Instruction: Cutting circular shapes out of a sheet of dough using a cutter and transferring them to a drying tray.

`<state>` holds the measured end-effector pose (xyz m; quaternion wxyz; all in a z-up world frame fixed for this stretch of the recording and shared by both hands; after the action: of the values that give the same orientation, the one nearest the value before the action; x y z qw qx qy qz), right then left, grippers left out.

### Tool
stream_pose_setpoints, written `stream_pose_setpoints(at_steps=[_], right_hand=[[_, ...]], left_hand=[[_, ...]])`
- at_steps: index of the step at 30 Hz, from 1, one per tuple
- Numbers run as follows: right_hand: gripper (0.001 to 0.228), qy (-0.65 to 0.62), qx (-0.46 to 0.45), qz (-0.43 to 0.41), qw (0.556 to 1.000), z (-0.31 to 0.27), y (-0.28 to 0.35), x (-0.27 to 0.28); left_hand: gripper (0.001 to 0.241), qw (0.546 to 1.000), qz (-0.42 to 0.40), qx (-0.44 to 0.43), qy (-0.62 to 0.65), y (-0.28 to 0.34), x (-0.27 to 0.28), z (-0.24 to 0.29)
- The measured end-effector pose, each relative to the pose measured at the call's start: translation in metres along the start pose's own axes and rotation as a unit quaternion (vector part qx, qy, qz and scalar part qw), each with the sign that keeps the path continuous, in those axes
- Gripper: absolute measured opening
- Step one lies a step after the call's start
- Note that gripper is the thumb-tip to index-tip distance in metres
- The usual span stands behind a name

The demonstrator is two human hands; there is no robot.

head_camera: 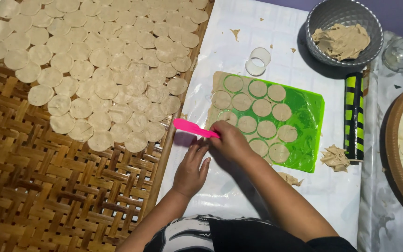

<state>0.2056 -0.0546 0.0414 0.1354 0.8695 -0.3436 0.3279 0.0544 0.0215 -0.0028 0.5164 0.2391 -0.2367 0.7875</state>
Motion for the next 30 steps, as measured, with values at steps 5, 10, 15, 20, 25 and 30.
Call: stream_pose_setpoints(at_steps=[5, 10, 15, 20, 25, 30], right_hand=[[0.012, -0.130, -0.056, -0.018, 0.990, 0.032, 0.043, 0.015], [0.011, -0.209, -0.092, 0.078, 0.971, 0.102, 0.097, 0.091], [0.022, -0.092, -0.309, 0.296, 0.899, 0.203, 0.165, 0.192], [0.020, 0.221, -0.333, 0.282, 0.872, 0.215, 0.194, 0.235], [0.023, 0.292, -0.372, 0.247, 0.846, 0.220, 0.204, 0.232], [0.048, 0.359, -0.138, 0.338, 0.859, 0.186, 0.207, 0.228]], left_hand=[[0.037, 0.999, 0.018, -0.040, 0.007, -0.002, 0.010, 0.012], [0.036, 0.998, 0.021, -0.058, 0.001, -0.003, 0.013, 0.018], [0.038, 0.999, 0.024, -0.046, -0.011, -0.004, 0.013, 0.020], [0.037, 0.998, 0.021, -0.050, -0.025, -0.004, 0.010, 0.019], [0.037, 0.997, 0.032, -0.062, -0.038, -0.002, 0.010, 0.021], [0.037, 0.997, 0.027, -0.061, -0.046, -0.002, 0.010, 0.023]])
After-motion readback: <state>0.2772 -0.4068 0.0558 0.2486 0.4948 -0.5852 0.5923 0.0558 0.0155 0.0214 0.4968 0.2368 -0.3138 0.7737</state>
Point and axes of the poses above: each hand's wrist, its own y-axis away from the middle knuckle, its own x-axis out of the back of the hand, z = x × y, the point moved 6 cm from there along -y, towards the middle knuckle, and after that the axes turned 1 degree about y, right-handed, at the moved point
